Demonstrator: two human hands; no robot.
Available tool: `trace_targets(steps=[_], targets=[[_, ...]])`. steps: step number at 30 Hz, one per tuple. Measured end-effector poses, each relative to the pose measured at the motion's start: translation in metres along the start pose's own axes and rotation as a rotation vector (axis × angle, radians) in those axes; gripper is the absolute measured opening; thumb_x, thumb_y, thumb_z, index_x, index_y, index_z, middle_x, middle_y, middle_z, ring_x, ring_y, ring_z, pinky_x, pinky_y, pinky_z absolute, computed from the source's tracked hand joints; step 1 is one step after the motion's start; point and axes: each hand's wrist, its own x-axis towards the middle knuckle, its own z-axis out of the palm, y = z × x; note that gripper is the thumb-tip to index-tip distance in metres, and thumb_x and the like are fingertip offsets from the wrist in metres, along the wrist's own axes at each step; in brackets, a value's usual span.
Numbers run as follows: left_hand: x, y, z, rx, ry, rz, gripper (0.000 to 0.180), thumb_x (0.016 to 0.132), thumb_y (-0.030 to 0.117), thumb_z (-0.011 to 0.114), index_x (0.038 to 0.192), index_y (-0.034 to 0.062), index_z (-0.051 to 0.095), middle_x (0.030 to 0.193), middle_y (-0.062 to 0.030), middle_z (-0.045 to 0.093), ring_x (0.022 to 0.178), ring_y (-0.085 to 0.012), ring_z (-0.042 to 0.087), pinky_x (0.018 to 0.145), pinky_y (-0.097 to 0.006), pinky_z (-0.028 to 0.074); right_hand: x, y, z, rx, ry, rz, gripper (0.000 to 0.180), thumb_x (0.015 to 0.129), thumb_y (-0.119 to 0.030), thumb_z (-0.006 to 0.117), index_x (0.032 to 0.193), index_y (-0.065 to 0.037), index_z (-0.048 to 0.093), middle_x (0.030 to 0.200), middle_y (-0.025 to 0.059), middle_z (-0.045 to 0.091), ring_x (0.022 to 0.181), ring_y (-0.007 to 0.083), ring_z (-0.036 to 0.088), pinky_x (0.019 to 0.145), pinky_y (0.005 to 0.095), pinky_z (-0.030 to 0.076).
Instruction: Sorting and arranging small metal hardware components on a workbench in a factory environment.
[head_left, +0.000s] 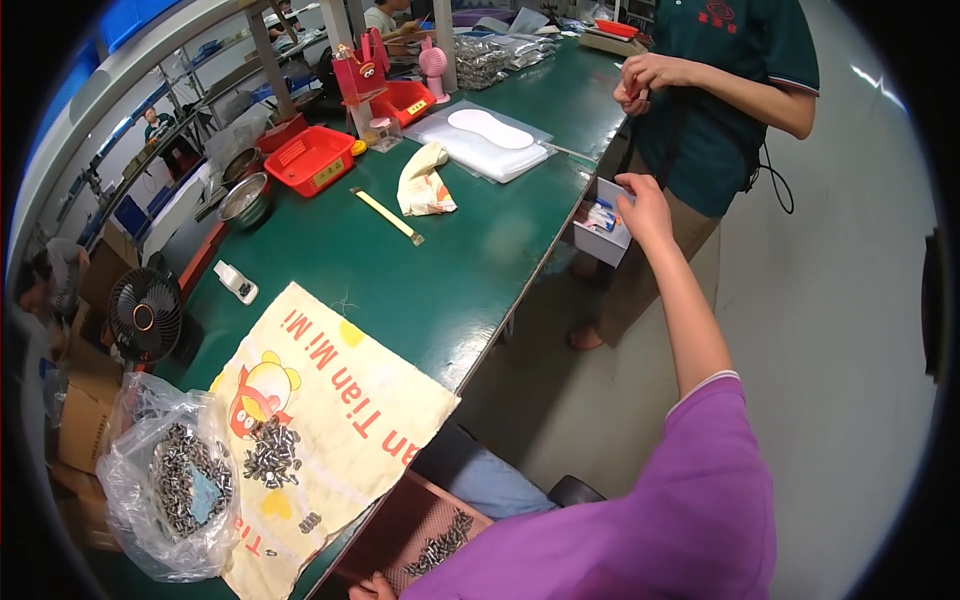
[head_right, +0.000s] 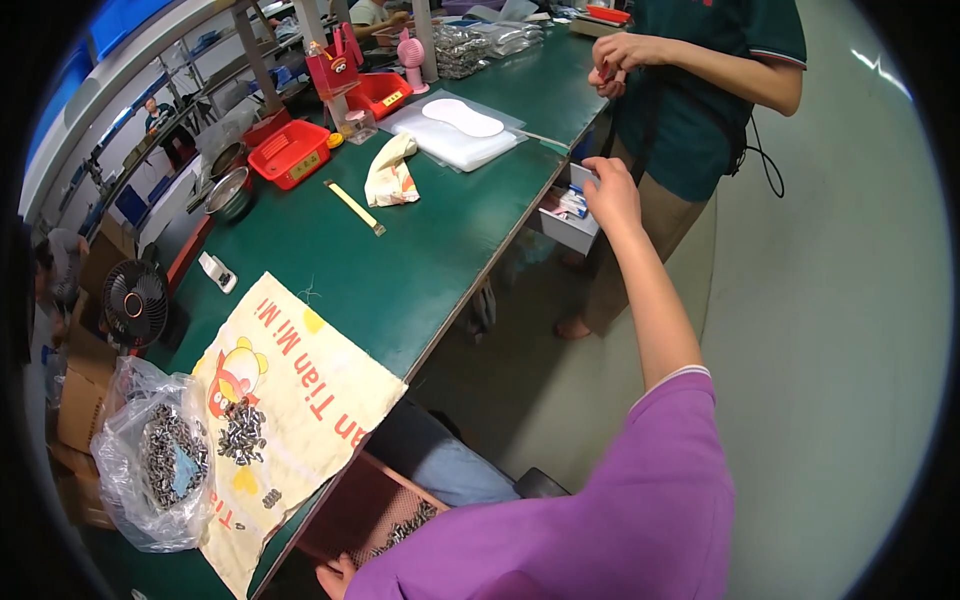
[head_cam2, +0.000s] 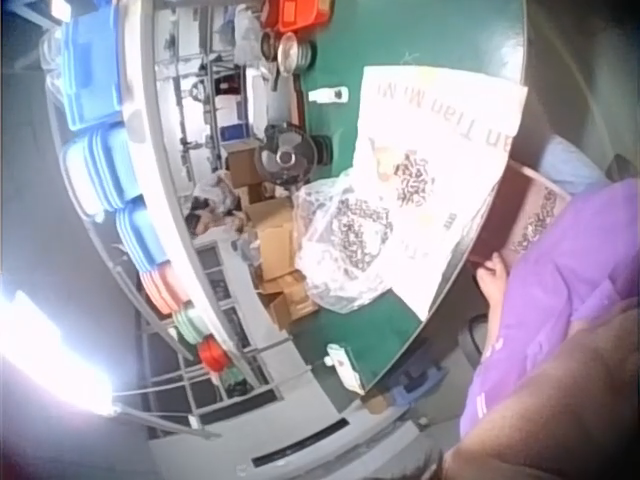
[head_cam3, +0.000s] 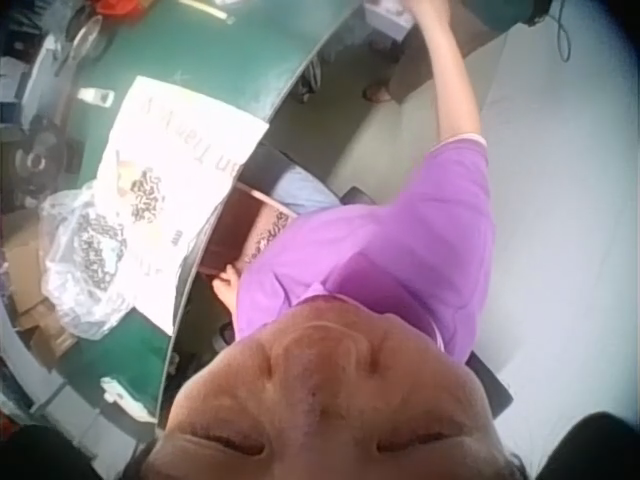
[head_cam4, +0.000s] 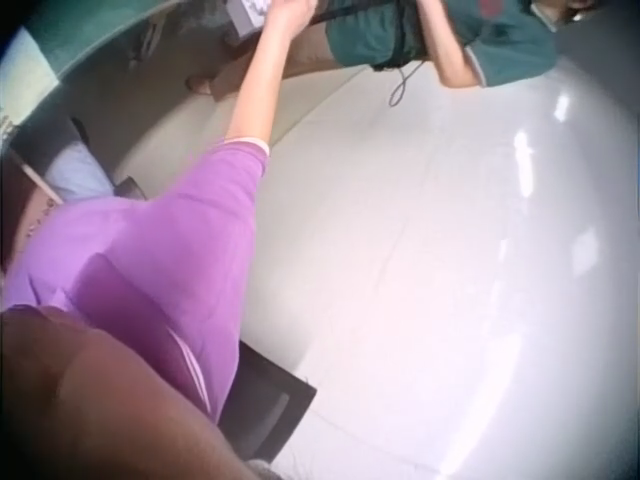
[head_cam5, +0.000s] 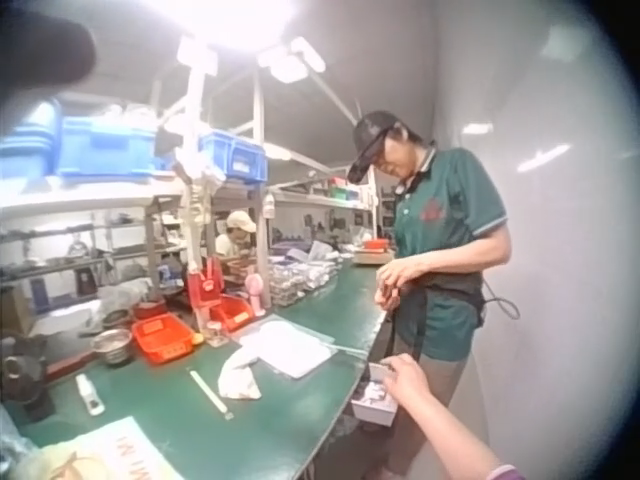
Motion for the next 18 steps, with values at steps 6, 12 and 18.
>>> trace_targets(steps=[6,12,18], targets=[[0.006,-0.015,-0.019,0.205,0.061,0.050,0.062,0.097,0.042,0.057,0.075,-0.0161,0.062,0.070,-0.0391,0.057,0.061,-0.0500,0.055,0.061,-0.055,0.045,-0.043,-0.026,-0.037,0.289,0.133,0.045,0.017,0.088,-0.014,0.068,0.104,-0.009,0.071,0.082,0.0052,0.053,0.069,0.0183,0.056,0.065,0.0312,0.048],[0.013,0.016,-0.082,0.575,-0.179,-0.046,0.055,0.097,0.041,0.054,0.091,-0.0109,0.070,0.085,-0.0357,0.065,0.084,-0.0500,0.066,0.079,-0.054,0.053,-0.062,-0.056,-0.059,0.449,0.184,0.034,0.015,0.097,-0.015,0.062,0.107,-0.006,0.069,0.085,0.0024,0.058,0.072,0.0105,0.054,0.066,0.0268,0.044],[-0.002,0.061,-0.140,0.469,-0.486,0.074,0.049,0.098,0.032,0.060,0.132,-0.0040,0.056,0.121,-0.0294,0.064,0.114,-0.0425,0.062,0.098,-0.045,0.049,-0.066,-0.110,-0.063,0.708,0.132,-0.107,0.023,0.106,-0.016,0.046,0.116,-0.006,0.064,0.104,0.0049,0.068,0.092,0.0116,0.061,0.086,0.0249,0.047]])
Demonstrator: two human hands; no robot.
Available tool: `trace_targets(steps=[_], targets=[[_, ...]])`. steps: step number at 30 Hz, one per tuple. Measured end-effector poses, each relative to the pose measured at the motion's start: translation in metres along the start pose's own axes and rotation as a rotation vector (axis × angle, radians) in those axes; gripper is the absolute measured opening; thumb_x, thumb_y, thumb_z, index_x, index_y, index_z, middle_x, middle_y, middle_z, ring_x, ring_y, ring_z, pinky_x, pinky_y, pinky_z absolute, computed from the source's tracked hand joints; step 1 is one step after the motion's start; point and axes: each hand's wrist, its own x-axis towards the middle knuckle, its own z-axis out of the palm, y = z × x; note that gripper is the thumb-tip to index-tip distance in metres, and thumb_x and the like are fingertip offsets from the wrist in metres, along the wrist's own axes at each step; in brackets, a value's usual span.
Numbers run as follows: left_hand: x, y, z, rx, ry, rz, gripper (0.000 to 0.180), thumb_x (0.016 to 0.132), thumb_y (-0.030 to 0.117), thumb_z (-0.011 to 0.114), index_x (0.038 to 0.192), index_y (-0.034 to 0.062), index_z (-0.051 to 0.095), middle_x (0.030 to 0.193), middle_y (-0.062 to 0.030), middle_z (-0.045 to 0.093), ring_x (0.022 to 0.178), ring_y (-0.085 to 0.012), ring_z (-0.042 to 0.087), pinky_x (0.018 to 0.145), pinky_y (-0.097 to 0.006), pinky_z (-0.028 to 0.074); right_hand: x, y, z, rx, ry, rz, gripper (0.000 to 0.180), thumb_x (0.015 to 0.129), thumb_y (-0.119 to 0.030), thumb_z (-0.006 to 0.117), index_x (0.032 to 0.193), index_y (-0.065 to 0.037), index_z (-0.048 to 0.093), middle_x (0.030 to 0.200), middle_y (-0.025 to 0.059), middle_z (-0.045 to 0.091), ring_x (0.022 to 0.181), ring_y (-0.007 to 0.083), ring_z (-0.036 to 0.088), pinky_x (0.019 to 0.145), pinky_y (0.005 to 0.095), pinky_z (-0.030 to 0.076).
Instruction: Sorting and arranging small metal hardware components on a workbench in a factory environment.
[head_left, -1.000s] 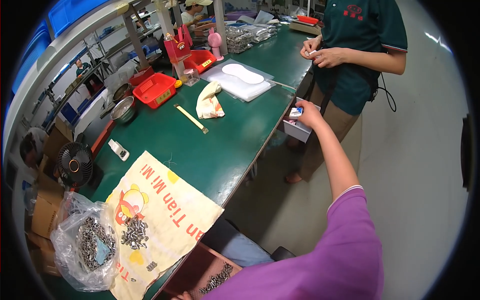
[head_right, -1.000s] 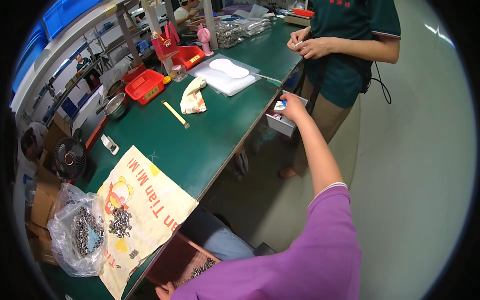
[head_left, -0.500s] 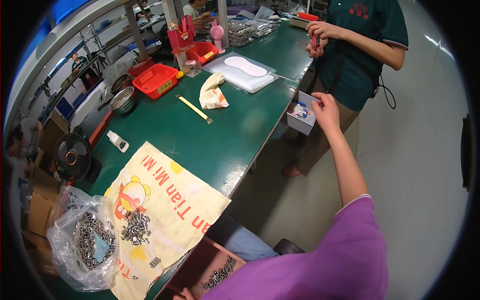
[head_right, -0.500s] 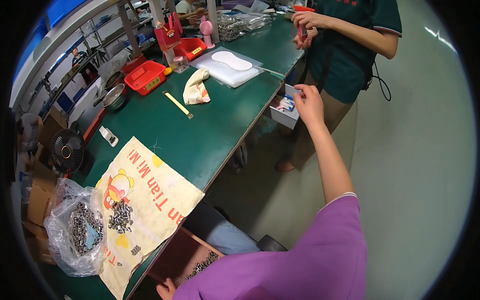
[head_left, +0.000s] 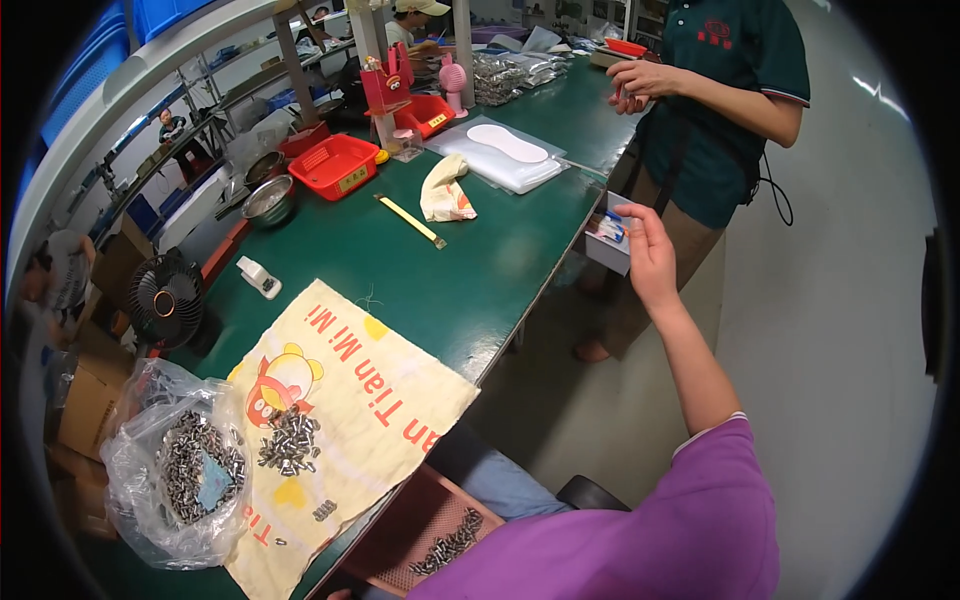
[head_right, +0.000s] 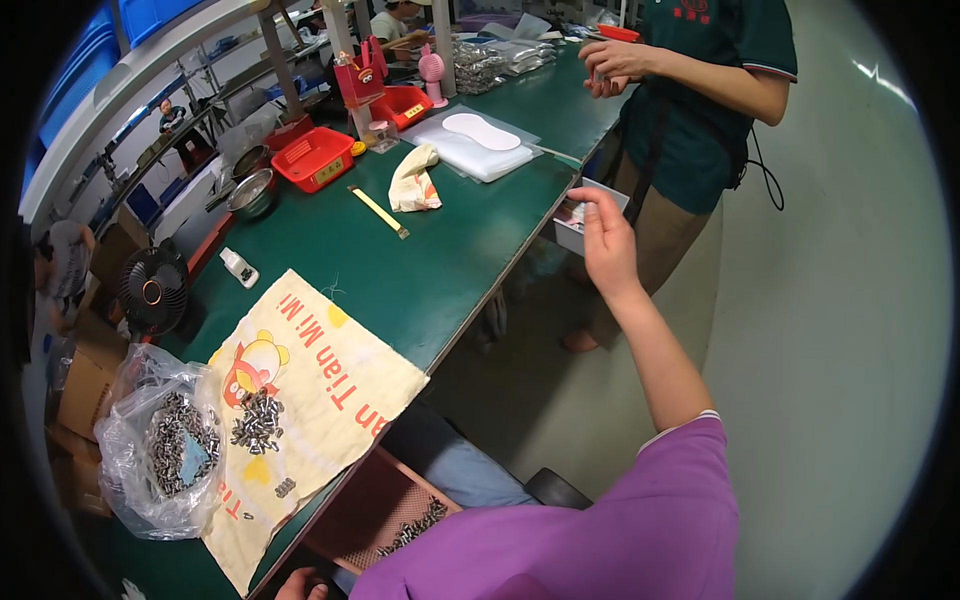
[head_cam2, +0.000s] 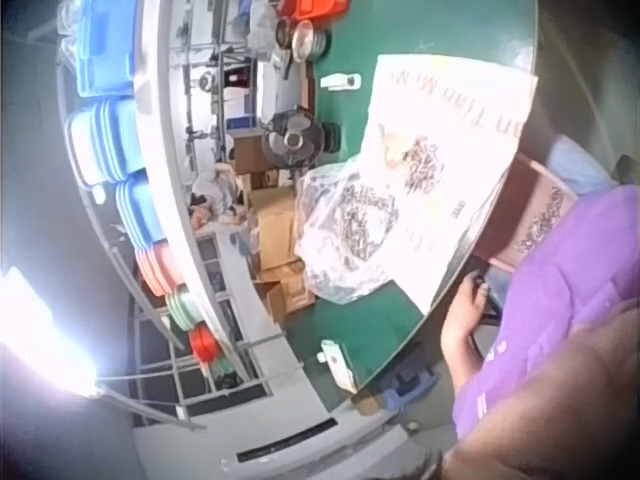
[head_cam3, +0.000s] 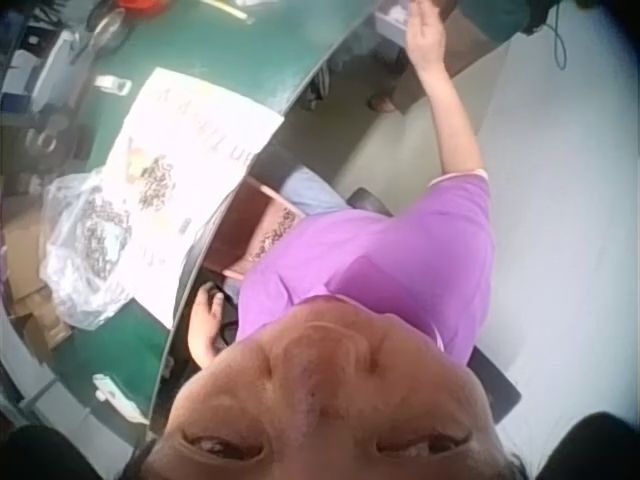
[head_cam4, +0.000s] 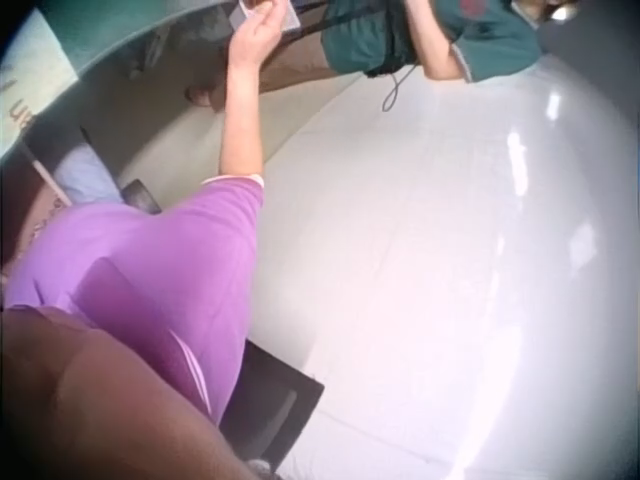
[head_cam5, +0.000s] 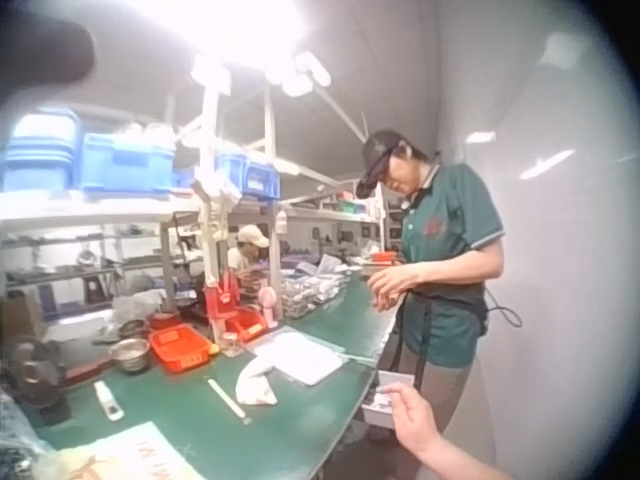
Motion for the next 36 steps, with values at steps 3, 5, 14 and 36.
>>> trace_targets(steps=[3,5,14,36], targets=[[-0.011,-0.002,-0.021,-0.467,-0.275,0.391,0.046,0.101,0.021,0.059,0.140,-0.0020,0.048,0.122,-0.0181,0.064,0.111,-0.0255,0.063,0.097,-0.036,0.049,-0.001,-0.021,0.031,0.108,-0.172,0.047,0.024,0.107,-0.014,0.043,0.119,-0.006,0.063,0.099,0.0036,0.065,0.083,0.0117,0.059,0.078,0.0259,0.047],[-0.015,0.008,-0.039,-0.691,-0.384,0.486,0.046,0.103,0.017,0.057,0.143,-0.0011,0.045,0.127,-0.0098,0.060,0.111,-0.0184,0.058,0.100,-0.033,0.046,-0.004,-0.040,0.057,0.185,-0.265,0.026,0.025,0.105,-0.012,0.043,0.122,-0.007,0.061,0.095,0.0046,0.063,0.077,0.0124,0.057,0.073,0.0277,0.046],[0.054,0.045,-0.060,-0.839,0.251,0.783,0.036,0.098,0.004,0.058,0.133,0.0003,0.051,0.117,-0.0137,0.065,0.093,-0.0184,0.067,0.085,-0.031,0.053,0.006,-0.025,0.166,0.093,-0.320,-0.090,0.027,0.091,-0.008,0.060,0.118,-0.008,0.059,0.104,0.0106,0.060,0.084,0.0277,0.065,0.076,0.0377,0.053],[0.173,0.120,-0.054,-0.297,0.860,1.131,0.033,0.082,-0.006,0.063,0.115,0.0012,0.063,0.127,-0.0166,0.059,0.121,-0.0348,0.057,0.102,-0.042,0.048,0.016,0.017,0.177,0.670,-0.048,0.564,0.037,0.093,-0.011,0.062,0.127,0.000,0.058,0.091,0.0016,0.062,0.073,0.0072,0.057,0.063,0.0227,0.048]])
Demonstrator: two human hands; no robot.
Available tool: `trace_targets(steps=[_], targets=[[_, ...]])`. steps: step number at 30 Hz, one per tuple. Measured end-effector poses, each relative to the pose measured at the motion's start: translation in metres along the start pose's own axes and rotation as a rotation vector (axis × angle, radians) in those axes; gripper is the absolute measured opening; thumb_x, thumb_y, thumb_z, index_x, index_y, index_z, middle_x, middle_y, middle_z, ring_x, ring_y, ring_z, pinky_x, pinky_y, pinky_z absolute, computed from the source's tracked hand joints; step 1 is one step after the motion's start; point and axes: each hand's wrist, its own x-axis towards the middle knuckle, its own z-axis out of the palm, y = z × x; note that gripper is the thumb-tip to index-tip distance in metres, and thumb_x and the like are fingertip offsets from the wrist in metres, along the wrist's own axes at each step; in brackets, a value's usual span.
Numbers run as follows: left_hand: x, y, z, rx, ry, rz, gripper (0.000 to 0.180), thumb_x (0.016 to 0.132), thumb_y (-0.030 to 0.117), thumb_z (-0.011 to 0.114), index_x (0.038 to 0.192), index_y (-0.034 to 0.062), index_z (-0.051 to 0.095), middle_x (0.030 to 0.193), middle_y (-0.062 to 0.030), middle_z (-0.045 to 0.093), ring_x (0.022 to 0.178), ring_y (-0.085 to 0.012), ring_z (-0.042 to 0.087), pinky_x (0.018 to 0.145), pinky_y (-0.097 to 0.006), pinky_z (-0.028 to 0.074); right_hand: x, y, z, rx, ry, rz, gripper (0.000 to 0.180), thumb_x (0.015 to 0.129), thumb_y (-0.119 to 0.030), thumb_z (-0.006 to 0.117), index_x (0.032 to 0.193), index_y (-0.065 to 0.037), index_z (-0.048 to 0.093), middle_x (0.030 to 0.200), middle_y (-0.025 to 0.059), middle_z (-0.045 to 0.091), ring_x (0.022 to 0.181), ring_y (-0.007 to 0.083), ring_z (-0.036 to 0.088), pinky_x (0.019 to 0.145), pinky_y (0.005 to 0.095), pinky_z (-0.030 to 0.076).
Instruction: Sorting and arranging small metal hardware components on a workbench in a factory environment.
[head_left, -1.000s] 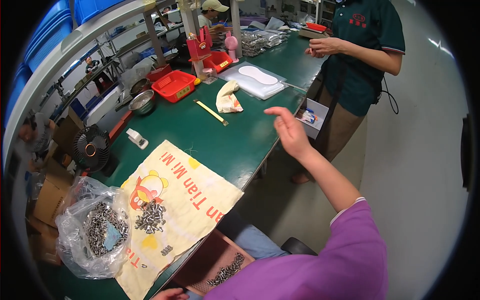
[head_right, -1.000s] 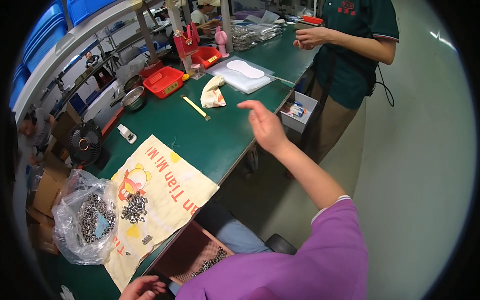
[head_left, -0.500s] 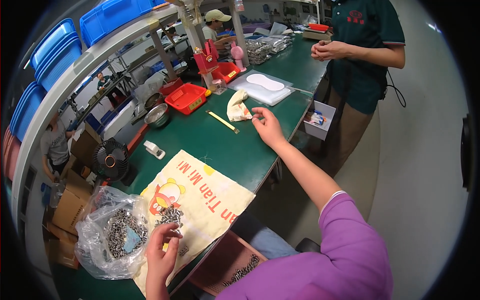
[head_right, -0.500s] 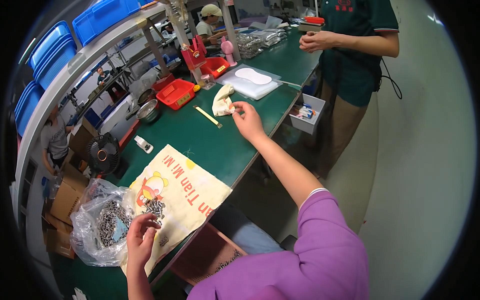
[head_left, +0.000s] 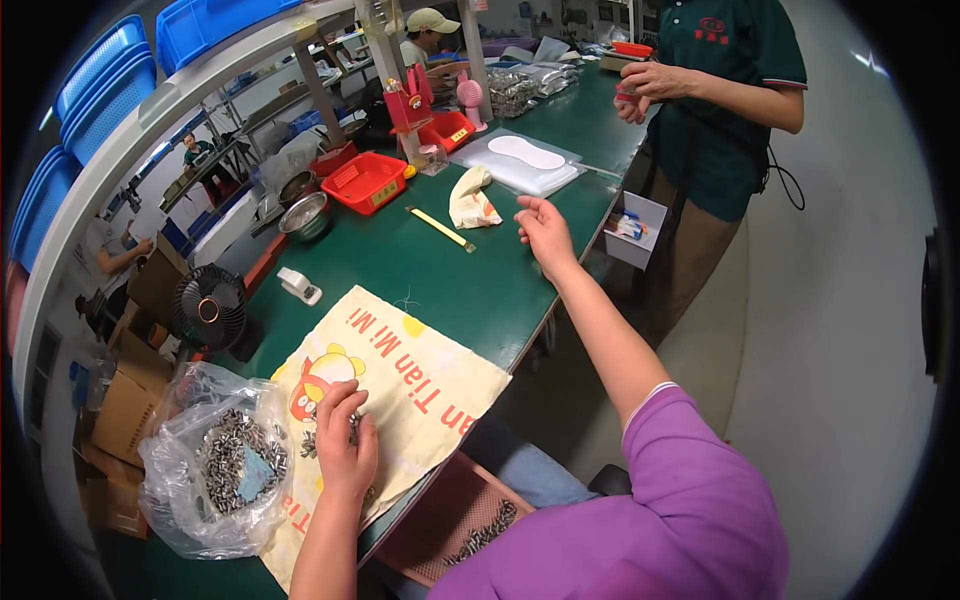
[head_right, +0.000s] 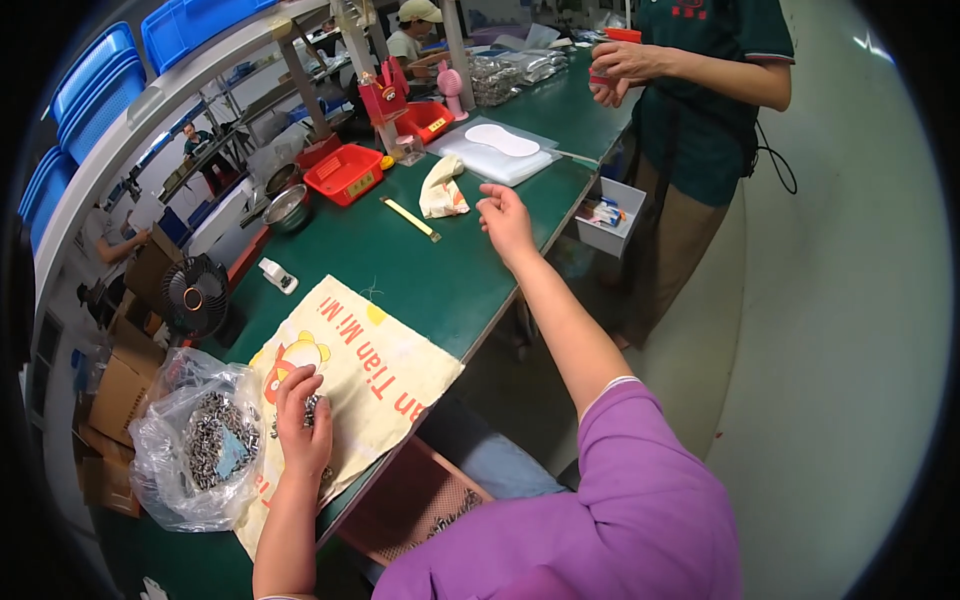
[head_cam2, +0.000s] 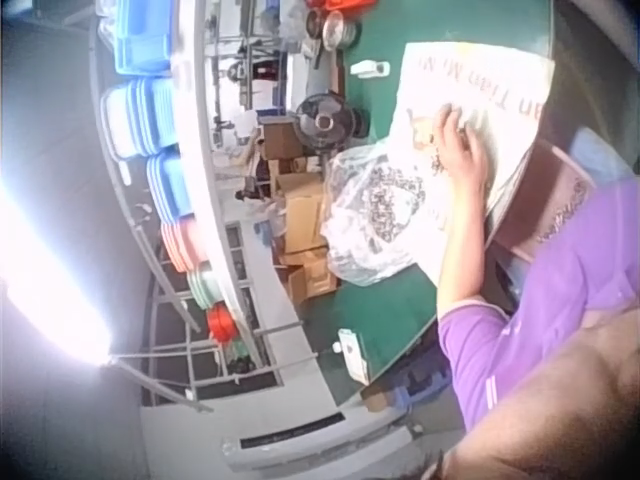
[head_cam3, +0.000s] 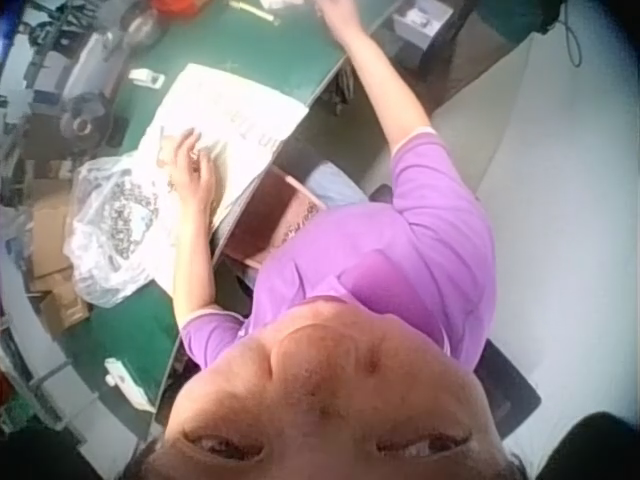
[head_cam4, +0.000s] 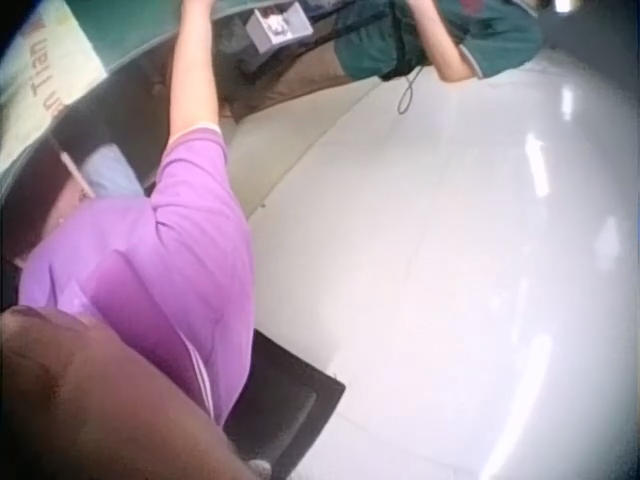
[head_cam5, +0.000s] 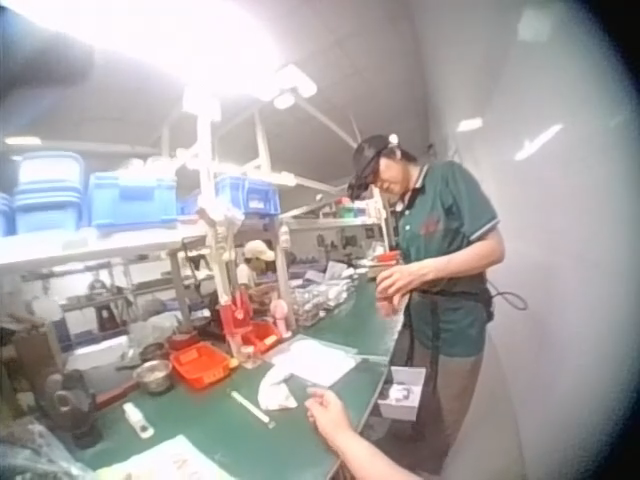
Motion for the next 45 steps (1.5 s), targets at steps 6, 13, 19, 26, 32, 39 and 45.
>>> trace_targets(steps=[6,13,19,26,32,39,45], targets=[[0.003,0.002,-0.004,-0.051,0.074,-0.038,0.030,0.084,-0.008,0.060,0.112,0.0001,0.063,0.125,-0.0160,0.060,0.116,-0.0307,0.059,0.095,-0.038,0.050,-0.003,-0.003,-0.001,-0.080,-0.043,0.004,0.038,0.094,-0.012,0.060,0.130,-0.001,0.056,0.094,0.0004,0.063,0.076,0.0064,0.055,0.067,0.0219,0.047],[0.002,0.000,-0.004,-0.104,0.136,-0.088,0.028,0.086,-0.008,0.059,0.113,0.0012,0.063,0.126,-0.0140,0.060,0.109,-0.0243,0.061,0.089,-0.033,0.051,-0.005,-0.005,0.001,-0.109,-0.037,0.021,0.038,0.094,-0.012,0.059,0.131,-0.001,0.056,0.095,0.0005,0.063,0.077,0.0065,0.056,0.068,0.0221,0.047],[0.002,-0.002,-0.004,-0.092,0.144,-0.095,0.026,0.089,-0.007,0.059,0.113,0.0010,0.063,0.126,-0.0136,0.059,0.105,-0.0215,0.062,0.088,-0.032,0.052,-0.004,-0.004,-0.001,-0.104,-0.050,0.013,0.039,0.095,-0.012,0.059,0.132,-0.001,0.055,0.096,0.0007,0.063,0.077,0.0064,0.055,0.068,0.0218,0.047],[-0.001,-0.006,0.000,-0.215,0.154,-0.187,0.024,0.090,-0.006,0.059,0.112,0.0006,0.063,0.126,-0.0136,0.059,0.108,-0.0224,0.061,0.090,-0.032,0.051,-0.004,-0.005,-0.001,-0.090,-0.051,0.015,0.039,0.095,-0.012,0.059,0.131,0.000,0.056,0.095,0.0002,0.063,0.077,0.0061,0.055,0.068,0.0215,0.047],[-0.002,-0.012,0.001,-0.119,0.162,-0.113,0.024,0.091,-0.006,0.058,0.113,0.0005,0.062,0.126,-0.0136,0.059,0.108,-0.0225,0.062,0.090,-0.032,0.052,-0.005,-0.005,0.001,-0.087,-0.048,0.018,0.039,0.094,-0.012,0.060,0.132,0.000,0.056,0.094,0.0001,0.063,0.077,0.0061,0.055,0.068,0.0214,0.047],[-0.001,-0.009,0.001,-0.148,0.152,-0.130,0.024,0.091,-0.007,0.058,0.114,0.0003,0.062,0.126,-0.0140,0.059,0.107,-0.0222,0.062,0.091,-0.032,0.053,-0.004,-0.006,-0.003,-0.055,-0.020,0.024,0.040,0.094,-0.013,0.061,0.132,0.000,0.056,0.094,0.0002,0.063,0.077,0.0060,0.055,0.068,0.0210,0.047],[-0.001,-0.011,0.001,-0.175,0.151,-0.139,0.024,0.091,-0.006,0.058,0.114,0.0004,0.062,0.127,-0.0138,0.058,0.105,-0.0214,0.062,0.091,-0.032,0.052,-0.005,-0.008,-0.003,-0.027,-0.009,0.035,0.040,0.095,-0.015,0.061,0.132,0.000,0.055,0.095,0.0006,0.063,0.077,0.0060,0.055,0.068,0.0208,0.047]])
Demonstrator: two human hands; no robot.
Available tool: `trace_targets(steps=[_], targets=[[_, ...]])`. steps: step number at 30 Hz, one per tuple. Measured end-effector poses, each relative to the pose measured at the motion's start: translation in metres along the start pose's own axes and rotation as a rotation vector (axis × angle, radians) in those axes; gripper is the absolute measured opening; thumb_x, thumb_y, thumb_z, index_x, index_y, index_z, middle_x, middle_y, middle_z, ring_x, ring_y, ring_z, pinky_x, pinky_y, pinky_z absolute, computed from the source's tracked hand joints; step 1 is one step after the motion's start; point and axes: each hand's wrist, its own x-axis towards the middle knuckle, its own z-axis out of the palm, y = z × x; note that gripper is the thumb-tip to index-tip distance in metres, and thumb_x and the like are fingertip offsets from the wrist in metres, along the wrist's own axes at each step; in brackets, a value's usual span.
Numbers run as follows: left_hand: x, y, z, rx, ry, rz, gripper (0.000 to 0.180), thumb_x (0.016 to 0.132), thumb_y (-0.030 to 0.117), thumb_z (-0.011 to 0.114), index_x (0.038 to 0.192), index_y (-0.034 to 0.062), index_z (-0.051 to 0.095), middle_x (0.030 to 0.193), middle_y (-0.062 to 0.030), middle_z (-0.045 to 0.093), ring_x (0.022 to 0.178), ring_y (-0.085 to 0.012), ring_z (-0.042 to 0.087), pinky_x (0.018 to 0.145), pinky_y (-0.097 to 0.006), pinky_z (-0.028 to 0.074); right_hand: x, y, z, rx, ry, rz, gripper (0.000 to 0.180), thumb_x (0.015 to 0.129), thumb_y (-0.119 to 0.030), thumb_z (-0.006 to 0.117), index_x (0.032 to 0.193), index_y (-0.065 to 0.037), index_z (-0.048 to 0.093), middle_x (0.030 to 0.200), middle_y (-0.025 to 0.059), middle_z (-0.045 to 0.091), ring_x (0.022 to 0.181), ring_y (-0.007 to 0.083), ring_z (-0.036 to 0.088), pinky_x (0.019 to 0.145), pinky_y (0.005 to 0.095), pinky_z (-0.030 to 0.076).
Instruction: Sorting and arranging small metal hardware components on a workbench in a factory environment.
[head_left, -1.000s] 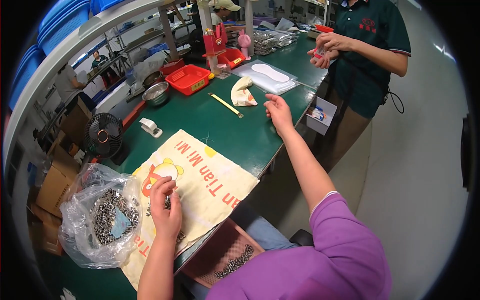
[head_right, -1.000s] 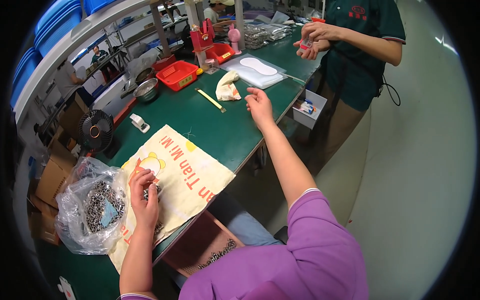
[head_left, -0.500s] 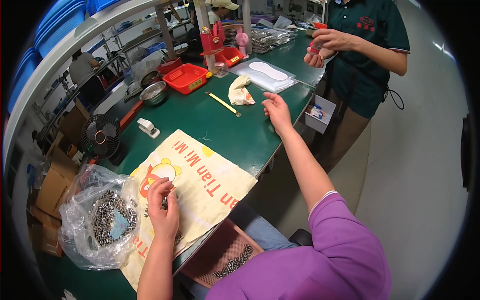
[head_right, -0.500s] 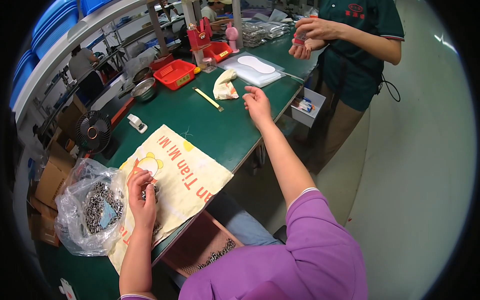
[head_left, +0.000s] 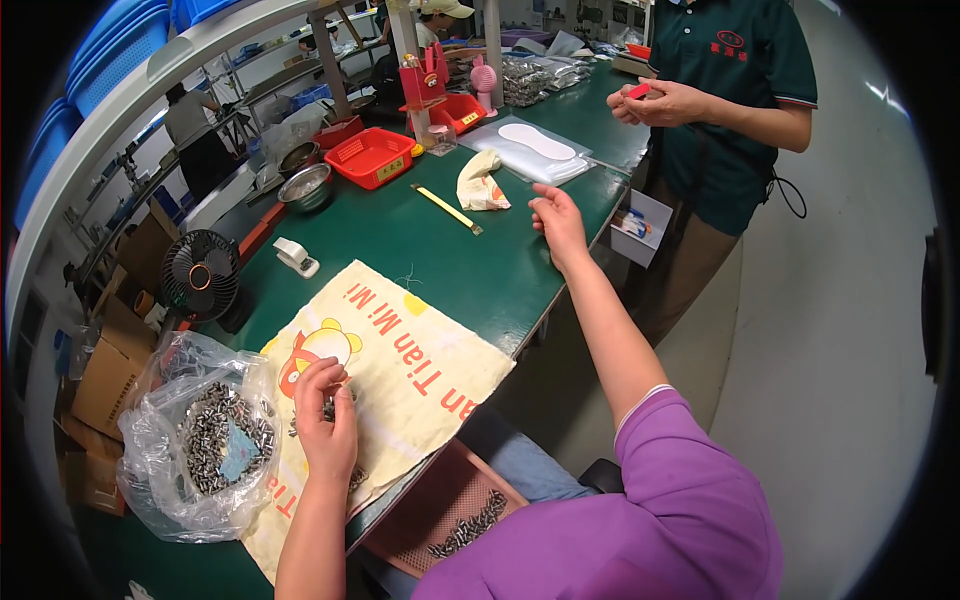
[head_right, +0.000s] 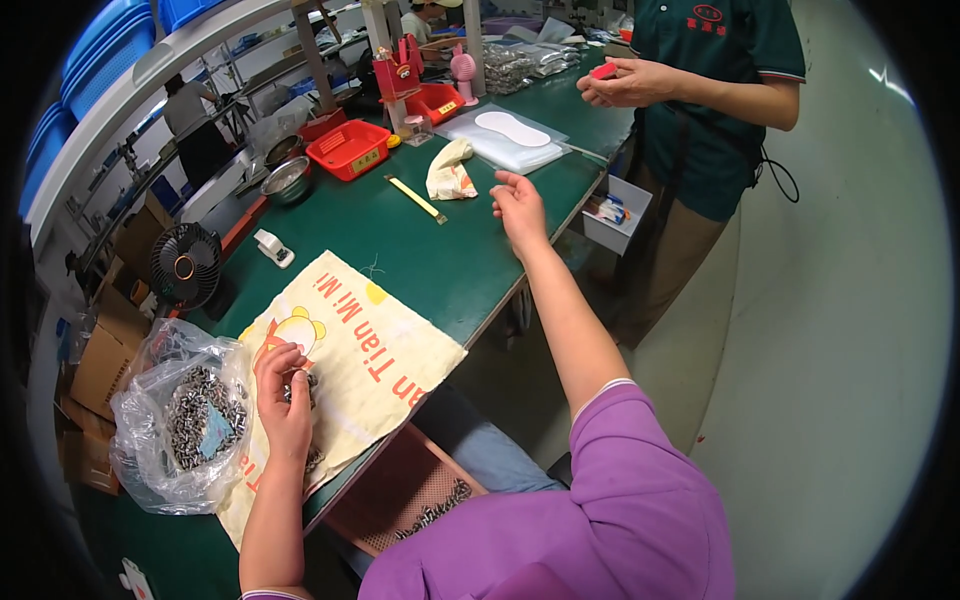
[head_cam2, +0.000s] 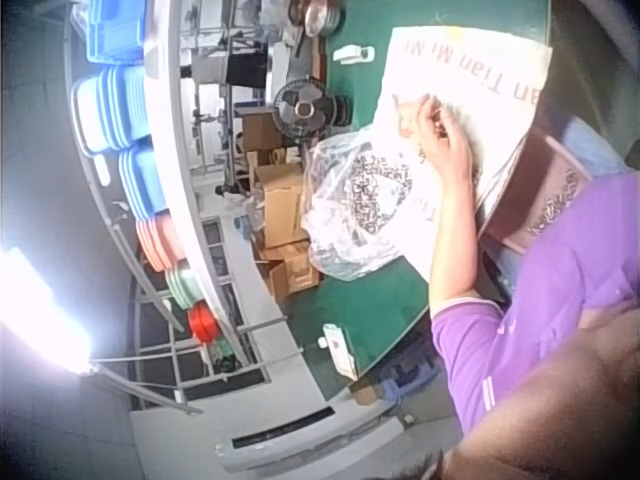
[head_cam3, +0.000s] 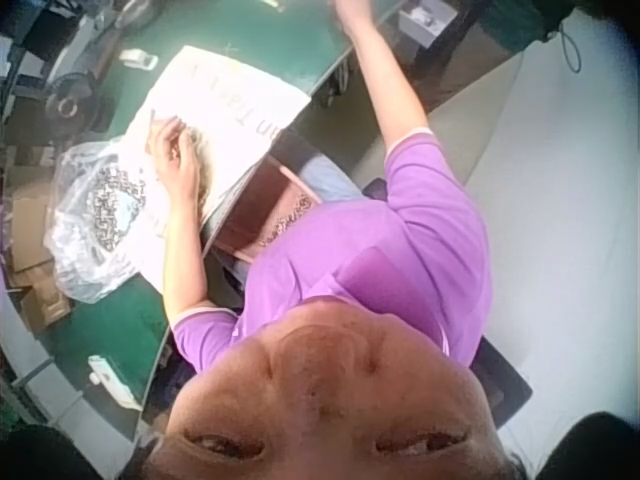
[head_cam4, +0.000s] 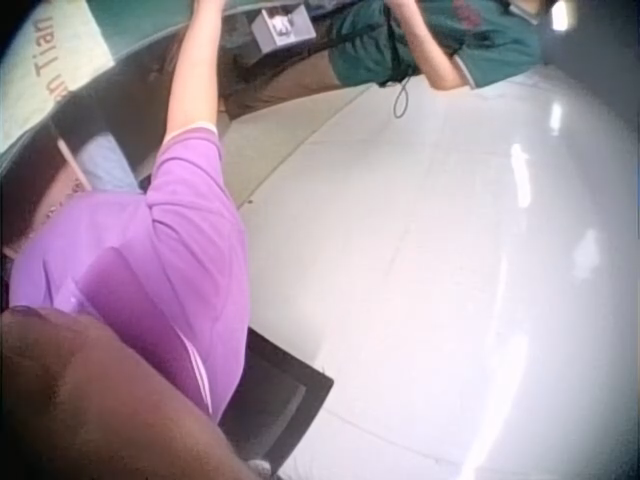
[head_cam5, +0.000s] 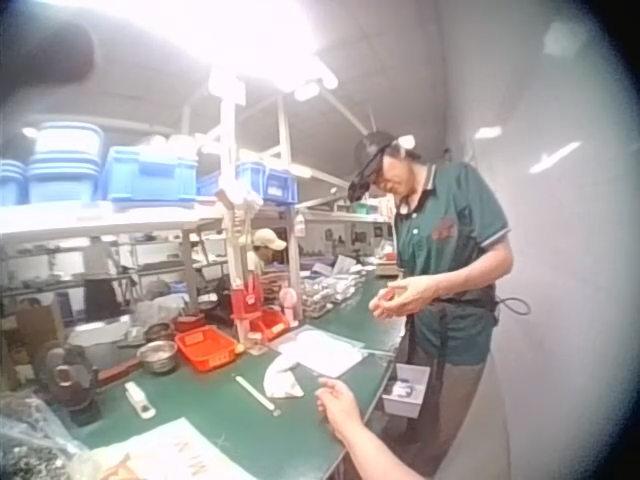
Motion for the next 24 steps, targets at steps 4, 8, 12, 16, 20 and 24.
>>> trace_targets(steps=[4,8,12,16,20,24], targets=[[0.000,0.000,0.000,-0.007,-0.012,-0.015,0.023,0.091,-0.006,0.058,0.114,0.0003,0.061,0.126,-0.0134,0.058,0.104,-0.0209,0.063,0.090,-0.032,0.052,-0.001,-0.001,0.000,0.015,0.006,0.009,0.040,0.095,-0.015,0.061,0.132,-0.001,0.055,0.095,0.0006,0.062,0.076,0.0060,0.054,0.068,0.0207,0.047],[0.000,0.000,0.001,-0.056,-0.001,-0.054,0.023,0.092,-0.006,0.058,0.114,0.0003,0.061,0.126,-0.0132,0.058,0.103,-0.0204,0.063,0.088,-0.032,0.053,0.000,-0.001,0.000,0.017,0.003,0.007,0.041,0.095,-0.015,0.062,0.132,0.000,0.055,0.094,0.0001,0.062,0.076,0.0057,0.054,0.068,0.0204,0.046],[-0.001,-0.004,0.002,-0.062,0.000,-0.048,0.024,0.092,-0.006,0.057,0.114,0.0004,0.061,0.127,-0.0132,0.058,0.103,-0.0199,0.063,0.088,-0.031,0.053,0.006,0.002,-0.002,0.122,0.093,-0.004,0.042,0.095,-0.018,0.065,0.133,-0.003,0.053,0.100,0.0017,0.060,0.080,0.0082,0.057,0.068,0.0228,0.049],[-0.003,-0.002,0.002,-0.099,0.014,-0.095,0.025,0.091,-0.007,0.057,0.114,0.0006,0.062,0.127,-0.0132,0.058,0.103,-0.0197,0.064,0.087,-0.031,0.054,0.044,-0.027,-0.034,0.458,0.259,-0.102,0.056,0.095,-0.026,0.070,0.139,-0.006,0.043,0.118,0.0059,0.053,0.100,0.0172,0.058,0.080,0.0347,0.058],[-0.003,-0.005,0.004,-0.122,0.000,-0.103,0.025,0.090,-0.007,0.057,0.113,0.0003,0.062,0.125,-0.0132,0.059,0.101,-0.0194,0.064,0.086,-0.031,0.054,0.091,-0.075,-0.088,0.605,0.270,-0.115,0.063,0.093,-0.034,0.072,0.139,-0.006,0.041,0.126,0.0104,0.050,0.115,0.0253,0.056,0.098,0.0458,0.051],[-0.002,-0.005,0.001,-0.121,0.017,-0.129,0.023,0.090,-0.007,0.057,0.111,-0.0002,0.062,0.124,-0.0129,0.059,0.101,-0.0188,0.064,0.086,-0.030,0.054,0.096,-0.069,-0.085,0.685,0.282,-0.034,0.076,0.095,-0.041,0.066,0.150,-0.003,0.030,0.134,0.0140,0.047,0.122,0.0290,0.054,0.106,0.0505,0.046]])
